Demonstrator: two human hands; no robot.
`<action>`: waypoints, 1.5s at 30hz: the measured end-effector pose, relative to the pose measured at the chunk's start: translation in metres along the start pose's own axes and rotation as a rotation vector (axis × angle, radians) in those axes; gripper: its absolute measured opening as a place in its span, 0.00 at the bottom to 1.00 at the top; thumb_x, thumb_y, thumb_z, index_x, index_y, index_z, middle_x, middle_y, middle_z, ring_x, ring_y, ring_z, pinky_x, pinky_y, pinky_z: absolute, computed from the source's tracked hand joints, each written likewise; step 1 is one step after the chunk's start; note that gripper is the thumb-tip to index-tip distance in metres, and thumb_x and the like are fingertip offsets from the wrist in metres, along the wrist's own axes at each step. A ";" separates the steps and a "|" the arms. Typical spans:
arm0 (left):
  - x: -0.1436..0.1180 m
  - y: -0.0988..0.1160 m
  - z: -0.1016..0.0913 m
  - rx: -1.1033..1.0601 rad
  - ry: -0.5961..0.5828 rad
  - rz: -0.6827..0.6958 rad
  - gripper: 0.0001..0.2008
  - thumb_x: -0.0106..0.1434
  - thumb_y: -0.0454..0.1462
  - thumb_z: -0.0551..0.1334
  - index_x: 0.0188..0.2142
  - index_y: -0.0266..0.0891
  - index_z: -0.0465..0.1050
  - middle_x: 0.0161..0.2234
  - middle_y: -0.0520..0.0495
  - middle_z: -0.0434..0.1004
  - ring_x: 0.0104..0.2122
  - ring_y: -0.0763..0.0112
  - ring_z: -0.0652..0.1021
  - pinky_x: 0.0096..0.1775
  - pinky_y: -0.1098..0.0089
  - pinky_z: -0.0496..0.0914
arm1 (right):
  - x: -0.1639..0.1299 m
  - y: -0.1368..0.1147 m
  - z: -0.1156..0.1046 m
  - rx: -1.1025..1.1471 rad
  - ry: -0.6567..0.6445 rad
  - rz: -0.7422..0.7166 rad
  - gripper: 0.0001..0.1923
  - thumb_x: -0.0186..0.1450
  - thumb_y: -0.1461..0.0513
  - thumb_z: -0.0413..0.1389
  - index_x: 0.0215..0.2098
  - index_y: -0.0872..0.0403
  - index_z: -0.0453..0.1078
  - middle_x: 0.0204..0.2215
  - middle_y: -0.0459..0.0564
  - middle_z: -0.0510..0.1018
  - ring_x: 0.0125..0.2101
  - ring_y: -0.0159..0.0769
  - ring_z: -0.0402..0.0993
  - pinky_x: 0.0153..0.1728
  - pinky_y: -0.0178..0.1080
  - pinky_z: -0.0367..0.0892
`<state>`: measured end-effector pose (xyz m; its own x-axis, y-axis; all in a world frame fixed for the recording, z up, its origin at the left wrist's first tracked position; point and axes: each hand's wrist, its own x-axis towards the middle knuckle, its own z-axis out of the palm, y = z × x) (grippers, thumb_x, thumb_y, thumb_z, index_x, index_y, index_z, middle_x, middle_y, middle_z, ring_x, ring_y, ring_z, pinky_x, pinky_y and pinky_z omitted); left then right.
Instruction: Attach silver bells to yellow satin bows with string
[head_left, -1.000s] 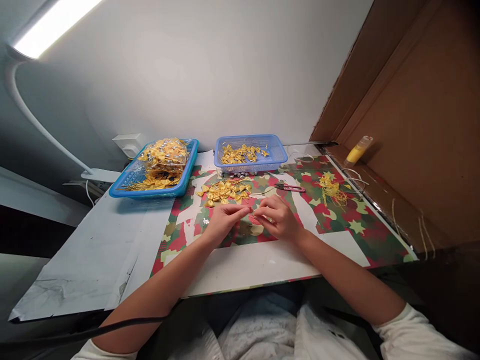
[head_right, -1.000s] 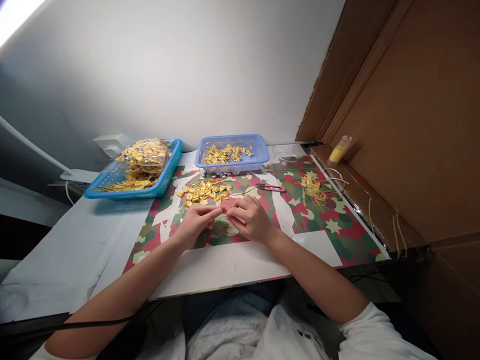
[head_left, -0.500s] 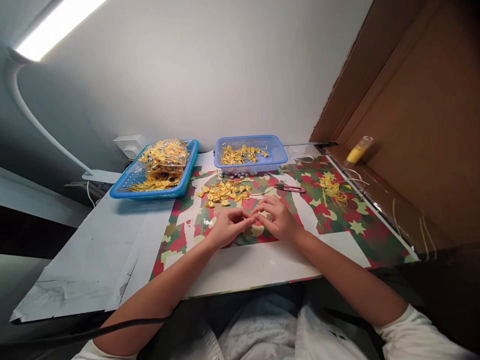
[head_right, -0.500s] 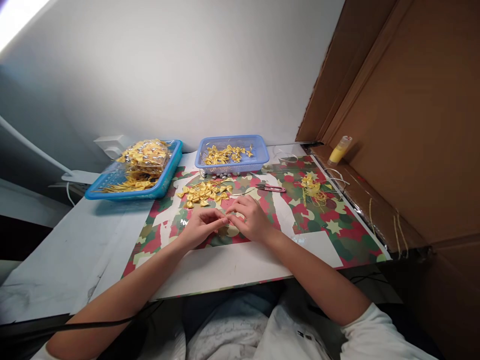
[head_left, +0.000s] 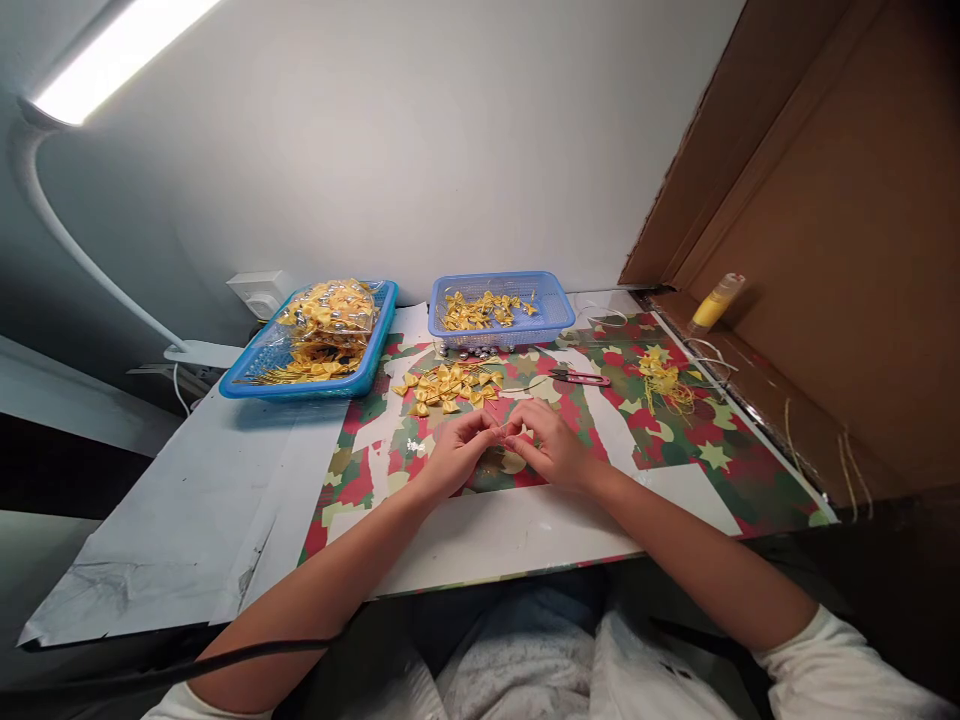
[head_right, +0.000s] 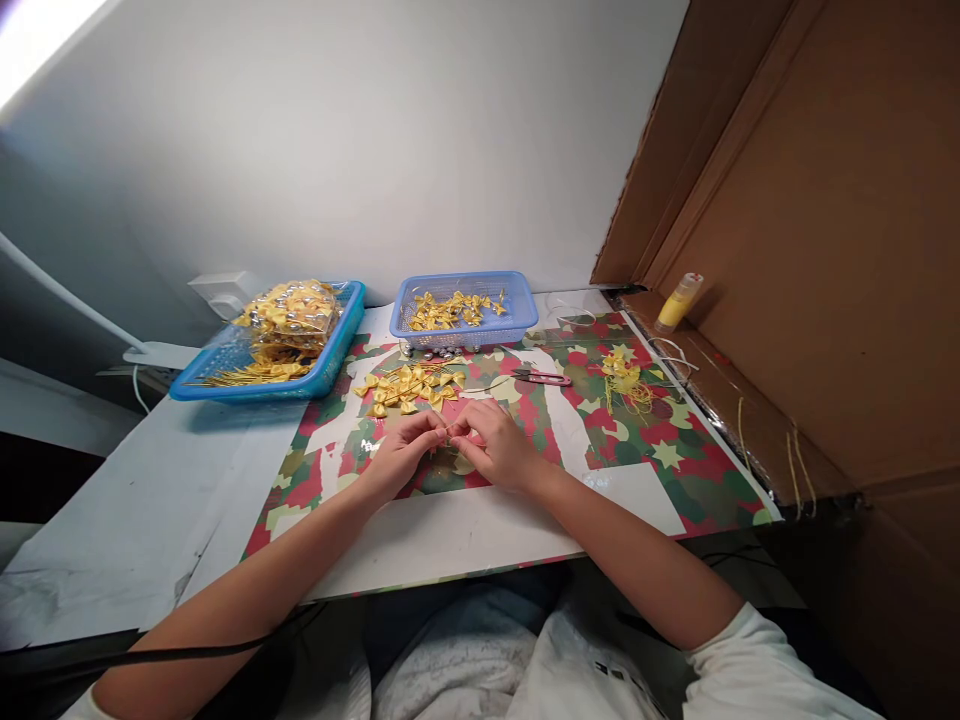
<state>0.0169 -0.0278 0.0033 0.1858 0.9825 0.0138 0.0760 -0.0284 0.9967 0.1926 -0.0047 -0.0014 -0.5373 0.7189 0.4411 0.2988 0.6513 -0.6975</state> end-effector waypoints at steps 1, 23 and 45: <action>0.000 0.000 0.000 0.006 -0.004 0.014 0.10 0.57 0.40 0.60 0.23 0.37 0.67 0.25 0.53 0.69 0.26 0.75 0.66 0.29 0.74 0.61 | 0.000 0.001 0.001 -0.046 0.027 -0.032 0.07 0.66 0.63 0.51 0.30 0.52 0.61 0.29 0.47 0.71 0.34 0.36 0.64 0.37 0.40 0.59; 0.000 -0.002 0.002 0.156 -0.058 0.080 0.12 0.56 0.40 0.56 0.19 0.39 0.61 0.27 0.50 0.65 0.31 0.70 0.67 0.35 0.70 0.62 | -0.004 0.003 0.009 -0.234 0.179 -0.256 0.08 0.61 0.67 0.51 0.26 0.50 0.61 0.29 0.46 0.78 0.36 0.39 0.68 0.42 0.46 0.59; 0.000 0.000 0.001 0.021 -0.061 -0.021 0.07 0.52 0.37 0.55 0.20 0.39 0.60 0.26 0.51 0.62 0.29 0.70 0.63 0.31 0.71 0.59 | 0.001 -0.001 0.014 0.778 0.050 0.372 0.17 0.53 0.54 0.65 0.29 0.52 0.63 0.27 0.45 0.74 0.29 0.32 0.70 0.30 0.36 0.65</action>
<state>0.0179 -0.0276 0.0031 0.2436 0.9698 -0.0126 0.1014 -0.0125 0.9948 0.1805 -0.0083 -0.0081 -0.4705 0.8744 0.1189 -0.1862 0.0334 -0.9819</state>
